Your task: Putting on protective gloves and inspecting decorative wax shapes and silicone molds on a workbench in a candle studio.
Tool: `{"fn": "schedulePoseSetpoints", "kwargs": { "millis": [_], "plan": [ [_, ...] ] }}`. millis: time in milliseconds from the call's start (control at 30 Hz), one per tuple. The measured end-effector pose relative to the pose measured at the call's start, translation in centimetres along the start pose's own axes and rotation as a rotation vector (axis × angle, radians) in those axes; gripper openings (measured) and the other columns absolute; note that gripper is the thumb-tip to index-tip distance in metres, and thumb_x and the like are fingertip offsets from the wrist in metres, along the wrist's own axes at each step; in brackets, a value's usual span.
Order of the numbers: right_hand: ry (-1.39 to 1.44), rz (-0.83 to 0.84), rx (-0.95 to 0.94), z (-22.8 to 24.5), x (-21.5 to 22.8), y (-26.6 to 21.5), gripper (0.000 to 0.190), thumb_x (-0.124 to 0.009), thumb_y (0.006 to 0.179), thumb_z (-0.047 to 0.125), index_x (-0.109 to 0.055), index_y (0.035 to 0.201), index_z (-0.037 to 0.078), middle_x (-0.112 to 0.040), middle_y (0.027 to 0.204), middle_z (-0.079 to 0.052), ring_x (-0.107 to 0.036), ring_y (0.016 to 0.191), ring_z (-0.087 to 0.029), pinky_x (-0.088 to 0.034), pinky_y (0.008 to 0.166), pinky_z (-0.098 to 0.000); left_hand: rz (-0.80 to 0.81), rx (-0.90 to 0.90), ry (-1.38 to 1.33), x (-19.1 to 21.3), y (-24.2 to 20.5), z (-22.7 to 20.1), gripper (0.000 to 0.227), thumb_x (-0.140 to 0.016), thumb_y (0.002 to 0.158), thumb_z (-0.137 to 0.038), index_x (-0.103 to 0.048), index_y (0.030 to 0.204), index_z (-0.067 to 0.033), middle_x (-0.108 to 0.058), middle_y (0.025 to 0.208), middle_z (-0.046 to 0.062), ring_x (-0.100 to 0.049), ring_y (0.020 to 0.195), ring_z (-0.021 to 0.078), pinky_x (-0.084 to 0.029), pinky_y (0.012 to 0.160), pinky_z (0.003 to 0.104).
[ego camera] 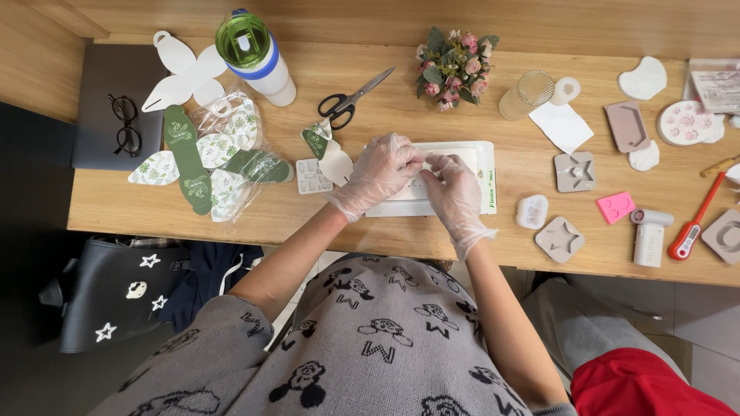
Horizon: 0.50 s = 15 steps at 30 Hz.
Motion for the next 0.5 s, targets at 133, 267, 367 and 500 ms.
{"fn": "schedulePoseSetpoints", "kwargs": {
  "millis": [133, 267, 367, 500],
  "plan": [
    [-0.049, -0.021, 0.015, -1.4, -2.0, 0.7, 0.012, -0.079, 0.087, 0.019, -0.077, 0.098, 0.015, -0.064, 0.087, -0.003, -0.069, 0.08, -0.022, -0.056, 0.071, -0.0394, -0.024, -0.046, 0.024, -0.3, -0.1, 0.1, 0.015, -0.076, 0.084, -0.023, -0.064, 0.076, -0.0201, -0.063, 0.08, -0.002, -0.064, 0.081, 0.0212, -0.05, 0.073, 0.035],
    [-0.037, -0.005, -0.025, -2.4, -3.2, 1.1, 0.008, -0.077, 0.087, 0.021, -0.075, 0.093, 0.017, -0.062, 0.083, -0.002, -0.068, 0.077, -0.024, -0.057, 0.073, -0.0416, -0.039, -0.044, 0.063, -0.7, -0.3, 0.3, 0.016, -0.074, 0.086, -0.024, -0.062, 0.076, -0.0216, -0.062, 0.079, -0.003, -0.062, 0.08, 0.02, -0.048, 0.075, 0.034],
    [-0.024, -0.006, -0.038, -2.6, -3.4, 1.2, 0.007, -0.076, 0.087, 0.019, -0.074, 0.093, 0.017, -0.061, 0.084, -0.003, -0.068, 0.078, -0.026, -0.056, 0.073, -0.0436, -0.061, -0.06, 0.095, -0.5, -0.1, -0.1, 0.018, -0.071, 0.088, -0.022, -0.059, 0.075, -0.0215, -0.059, 0.077, -0.004, -0.061, 0.079, 0.019, -0.046, 0.077, 0.033],
    [-0.028, -0.009, -0.063, -3.0, -3.0, 1.0, 0.01, -0.073, 0.086, 0.013, -0.073, 0.095, 0.016, -0.061, 0.085, -0.003, -0.068, 0.079, -0.024, -0.055, 0.072, -0.0414, -0.064, -0.061, 0.128, 0.0, 0.1, -0.6, 0.018, -0.071, 0.088, -0.021, -0.058, 0.076, -0.0222, -0.059, 0.078, -0.005, -0.061, 0.08, 0.0178, -0.045, 0.079, 0.033]
  ]
}}
Point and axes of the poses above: each hand's wrist, its own y-axis towards the middle knuckle, its own x-axis out of the back of the hand, z = x × y, the point moved 9 cm from there along y, towards the middle knuckle
